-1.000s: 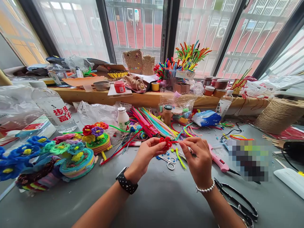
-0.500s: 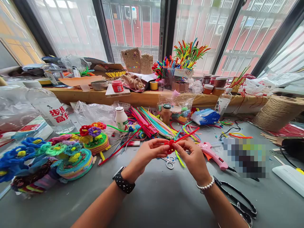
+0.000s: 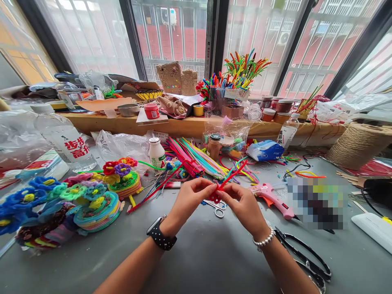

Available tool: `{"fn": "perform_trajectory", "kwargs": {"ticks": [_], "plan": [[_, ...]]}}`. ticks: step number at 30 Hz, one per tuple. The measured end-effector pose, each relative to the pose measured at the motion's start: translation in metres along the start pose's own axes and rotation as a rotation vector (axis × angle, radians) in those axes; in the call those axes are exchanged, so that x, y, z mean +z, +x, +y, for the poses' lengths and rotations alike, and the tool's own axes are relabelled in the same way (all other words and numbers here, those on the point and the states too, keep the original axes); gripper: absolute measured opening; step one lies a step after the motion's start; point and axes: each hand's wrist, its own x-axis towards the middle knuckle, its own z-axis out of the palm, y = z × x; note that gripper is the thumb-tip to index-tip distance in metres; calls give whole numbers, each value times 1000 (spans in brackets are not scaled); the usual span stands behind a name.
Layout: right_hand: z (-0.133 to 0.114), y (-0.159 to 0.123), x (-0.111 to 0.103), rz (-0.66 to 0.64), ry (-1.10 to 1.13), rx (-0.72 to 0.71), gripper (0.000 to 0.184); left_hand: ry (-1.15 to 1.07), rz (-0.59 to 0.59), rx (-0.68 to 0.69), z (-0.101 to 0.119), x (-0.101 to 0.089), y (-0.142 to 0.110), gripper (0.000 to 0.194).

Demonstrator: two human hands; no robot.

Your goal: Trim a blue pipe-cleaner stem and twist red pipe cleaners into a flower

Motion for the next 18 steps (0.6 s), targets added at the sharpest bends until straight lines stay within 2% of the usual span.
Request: {"fn": "perform_trajectory", "kwargs": {"ticks": [4, 10, 15, 18], "plan": [[-2, -1, 0, -15, -9, 1, 22, 53, -23, 55, 0, 0, 0, 23], [-3, 0, -1, -84, 51, 111, 22, 43, 12, 56, -1, 1, 0, 20], [-4, 1, 0, -76, 82, 134, 22, -48, 41, -10, -4, 1, 2, 18], [-4, 1, 0, -91, 120, 129, 21, -137, 16, -74, -7, 0, 3, 19]]}}
